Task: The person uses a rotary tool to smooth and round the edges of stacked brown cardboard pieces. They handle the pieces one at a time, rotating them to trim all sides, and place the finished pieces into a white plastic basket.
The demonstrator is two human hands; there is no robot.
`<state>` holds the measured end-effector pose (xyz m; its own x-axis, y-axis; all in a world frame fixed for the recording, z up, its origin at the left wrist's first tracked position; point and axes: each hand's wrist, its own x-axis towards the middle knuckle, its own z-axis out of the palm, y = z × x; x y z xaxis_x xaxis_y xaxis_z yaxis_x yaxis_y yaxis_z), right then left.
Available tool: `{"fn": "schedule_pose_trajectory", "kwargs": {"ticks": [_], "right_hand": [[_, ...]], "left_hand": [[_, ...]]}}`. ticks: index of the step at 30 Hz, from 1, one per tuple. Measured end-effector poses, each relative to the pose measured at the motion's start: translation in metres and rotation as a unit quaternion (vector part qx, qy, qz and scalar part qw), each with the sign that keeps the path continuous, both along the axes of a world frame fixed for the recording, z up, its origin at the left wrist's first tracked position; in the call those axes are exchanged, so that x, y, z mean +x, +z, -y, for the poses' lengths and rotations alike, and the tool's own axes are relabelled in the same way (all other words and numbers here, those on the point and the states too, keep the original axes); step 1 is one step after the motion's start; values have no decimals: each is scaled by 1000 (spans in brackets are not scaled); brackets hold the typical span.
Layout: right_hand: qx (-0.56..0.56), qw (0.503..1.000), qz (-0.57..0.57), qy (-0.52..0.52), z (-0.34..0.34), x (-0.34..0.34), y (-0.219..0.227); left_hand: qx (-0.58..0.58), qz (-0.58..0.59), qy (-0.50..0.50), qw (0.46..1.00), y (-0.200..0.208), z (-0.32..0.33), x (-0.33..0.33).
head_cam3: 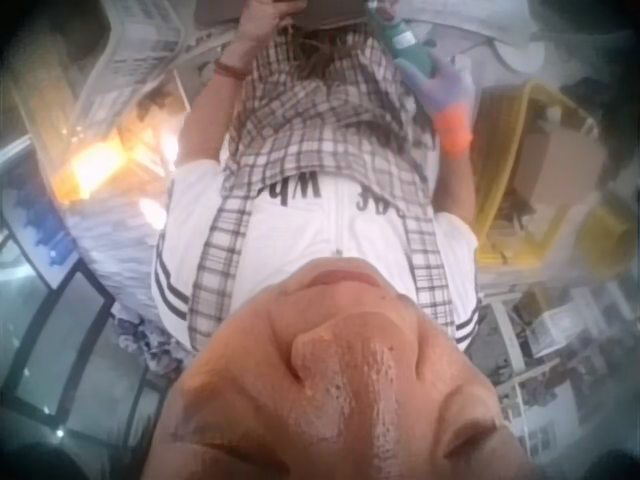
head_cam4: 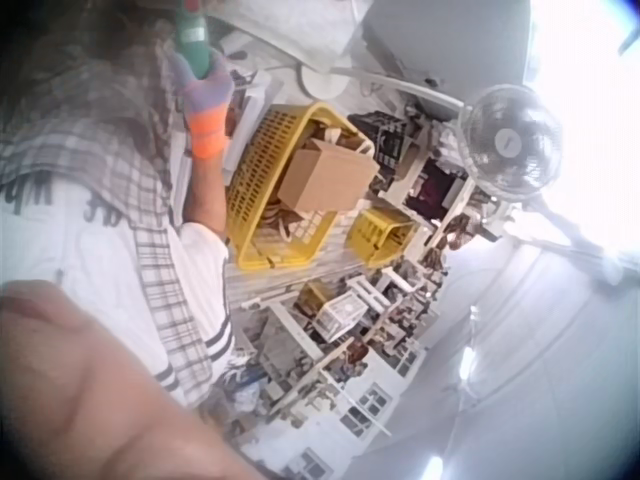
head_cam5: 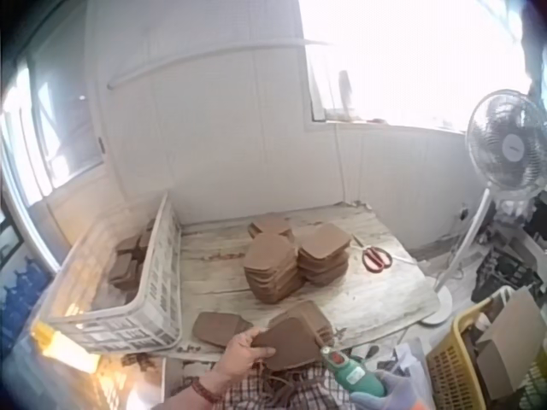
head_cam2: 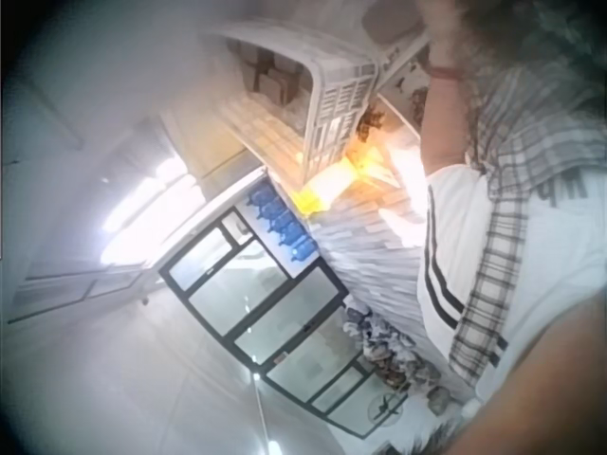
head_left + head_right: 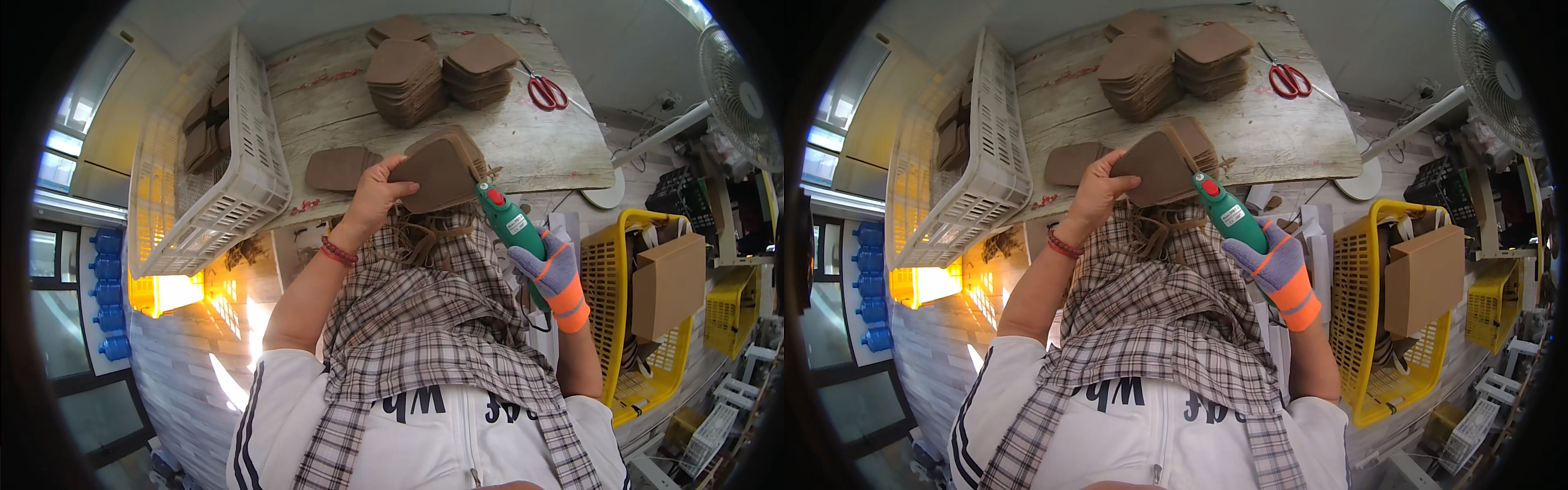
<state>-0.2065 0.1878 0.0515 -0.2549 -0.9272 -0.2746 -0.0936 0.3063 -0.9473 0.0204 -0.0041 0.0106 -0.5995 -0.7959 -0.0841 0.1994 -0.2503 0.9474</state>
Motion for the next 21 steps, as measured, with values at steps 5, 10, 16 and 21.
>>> {"fn": "schedule_pose_trajectory", "kwargs": {"ticks": [5,10,16,21], "right_hand": [[-4,999,45,-9,4,9,-9],[12,996,84,-4,9,11,-6],[35,995,84,34,4,6,-5],[46,995,63,63,1,3,-17]], "left_hand": [[38,38,-45,998,-6,-8,7],[27,66,-67,995,-4,-12,10],[-122,169,-43,977,10,2,24],[-103,116,24,988,18,11,32]]}}
